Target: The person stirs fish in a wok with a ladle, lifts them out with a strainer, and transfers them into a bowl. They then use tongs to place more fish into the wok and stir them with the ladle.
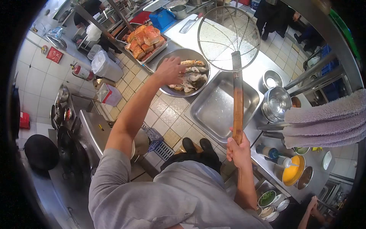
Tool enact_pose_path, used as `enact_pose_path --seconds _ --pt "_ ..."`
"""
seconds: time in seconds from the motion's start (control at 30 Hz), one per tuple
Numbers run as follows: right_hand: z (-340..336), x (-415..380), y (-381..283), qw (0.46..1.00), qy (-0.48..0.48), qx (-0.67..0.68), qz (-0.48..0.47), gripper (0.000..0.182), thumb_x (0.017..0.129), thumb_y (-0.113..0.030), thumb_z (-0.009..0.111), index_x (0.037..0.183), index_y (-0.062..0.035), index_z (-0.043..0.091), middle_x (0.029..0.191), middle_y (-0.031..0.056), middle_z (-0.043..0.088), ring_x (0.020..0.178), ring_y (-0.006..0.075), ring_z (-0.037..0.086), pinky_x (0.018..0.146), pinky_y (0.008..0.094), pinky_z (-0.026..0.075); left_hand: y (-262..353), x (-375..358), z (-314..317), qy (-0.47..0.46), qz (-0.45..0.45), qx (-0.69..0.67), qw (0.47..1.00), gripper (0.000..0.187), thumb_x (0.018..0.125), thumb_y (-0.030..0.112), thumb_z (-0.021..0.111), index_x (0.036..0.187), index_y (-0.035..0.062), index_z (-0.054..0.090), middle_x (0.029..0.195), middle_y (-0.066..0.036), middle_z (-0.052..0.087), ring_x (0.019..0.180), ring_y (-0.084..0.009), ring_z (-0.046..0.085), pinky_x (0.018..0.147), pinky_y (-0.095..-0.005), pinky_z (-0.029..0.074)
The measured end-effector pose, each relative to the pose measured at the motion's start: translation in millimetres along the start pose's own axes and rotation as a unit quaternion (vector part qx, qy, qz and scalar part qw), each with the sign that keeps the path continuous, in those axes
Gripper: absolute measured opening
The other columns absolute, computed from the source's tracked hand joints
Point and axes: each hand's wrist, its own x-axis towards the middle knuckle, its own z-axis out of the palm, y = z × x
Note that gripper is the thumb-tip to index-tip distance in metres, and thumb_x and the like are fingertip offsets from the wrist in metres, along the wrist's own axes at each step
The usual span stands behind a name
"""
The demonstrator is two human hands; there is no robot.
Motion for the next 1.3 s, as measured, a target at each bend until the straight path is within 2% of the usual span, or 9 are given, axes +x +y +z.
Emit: enact_pose_path --seconds 0.13,0.33,0.57,0.73,0.87,0.93,1.13,1.2,1.3 --pt "-2 3 -3 1.0 -0.006 0.005 -0.003 0.044 0.093 -0.009 0.058 0.133 -0.001 0.043 0.067 0.0016 0.046 0.042 0.0071 0.038 0.035 0.0258 0.035 -13 -22 17 0.005 -0.063 0.016 0.998 0.06 0.063 0.029 0.083 0.118 0.0146 0.061 0.112 -0.012 0.058 0.115 -0.0319 0.052 0.096 -0.0444 0.044" --pt "3 -1 -12 0.999 -0.034 0.024 0.031 0.044 0.093 -0.008 0.059 0.134 -0.0038 0.043 0.066 0.0011 0.044 0.041 0.0076 0.038 0.035 0.0261 0.034 -30 -66 36 0.222 -0.121 -0.121 0.96 0.054 0.069 0.024 0.083 0.113 0.0053 0.057 0.107 -0.015 0.058 0.105 -0.0346 0.056 0.089 -0.0439 0.047" --pt "34 4 -10 0.966 -0.211 0.081 0.128 0.042 0.093 -0.007 0.059 0.132 -0.0053 0.042 0.065 0.0003 0.041 0.041 0.0078 0.037 0.036 0.0267 0.036 15 -227 194 0.437 -0.429 -0.3 0.731 0.034 0.08 0.017 0.076 0.077 0.0027 0.045 0.075 -0.007 0.045 0.067 -0.0203 0.043 0.062 -0.0359 0.04" --pt "73 17 1 0.894 -0.386 -0.003 0.228 0.043 0.094 -0.008 0.058 0.133 -0.0078 0.041 0.067 -0.0005 0.042 0.044 0.0065 0.038 0.039 0.0263 0.038 172 -396 310 0.174 -0.545 -0.248 0.782 0.031 0.076 0.023 0.072 0.066 0.0028 0.051 0.067 -0.015 0.054 0.064 -0.0326 0.054 0.062 -0.0417 0.044" --pt "109 11 14 0.818 -0.49 -0.111 0.279 0.042 0.094 -0.01 0.058 0.133 -0.0063 0.041 0.068 -0.001 0.042 0.045 0.0062 0.038 0.04 0.0262 0.039 304 -496 332 0.005 -0.746 -0.359 0.561 0.024 0.071 0.024 0.075 0.066 0.0028 0.065 0.066 -0.016 0.068 0.06 -0.0275 0.064 0.059 -0.0387 0.051" --pt "127 3 27 0.782 -0.522 -0.175 0.293 0.042 0.094 -0.01 0.058 0.132 -0.0039 0.041 0.067 -0.0017 0.041 0.044 0.0064 0.037 0.039 0.0261 0.038 356 -537 353 -0.059 -0.776 -0.323 0.538 0.023 0.07 0.025 0.076 0.068 0.0033 0.068 0.07 -0.014 0.07 0.066 -0.0279 0.068 0.066 -0.0393 0.054" --pt "181 -30 91 0.658 -0.6 -0.241 0.386 0.041 0.092 -0.011 0.062 0.129 -0.0042 0.044 0.06 -0.0026 0.037 0.041 0.0081 0.037 0.038 0.0265 0.038 450 -580 403 0.052 -0.851 -0.33 0.405 0.053 0.074 0.02 0.066 0.123 -0.0007 0.06 0.12 -0.026 0.064 0.116 -0.0405 0.06 0.099 -0.0448 0.048" --pt "205 -56 109 0.625 -0.593 -0.315 0.398 0.043 0.091 -0.01 0.062 0.129 -0.0057 0.044 0.063 -0.0007 0.04 0.042 0.0092 0.039 0.038 0.028 0.039 457 -576 405 0.084 -0.89 -0.348 0.284 0.044 0.076 0.019 0.064 0.115 0.0007 0.066 0.126 -0.025 0.061 0.121 -0.0393 0.056 0.102 -0.0458 0.045" --pt "241 -101 149 0.591 -0.608 -0.367 0.382 0.04 0.091 -0.009 0.062 0.127 -0.0055 0.046 0.061 0.0001 0.038 0.04 0.0102 0.037 0.036 0.0289 0.037 457 -590 403 0.085 -0.883 -0.383 0.257 0.049 0.076 0.023 0.063 0.12 0.0019 0.063 0.129 -0.024 0.059 0.123 -0.038 0.056 0.102 -0.0451 0.046"
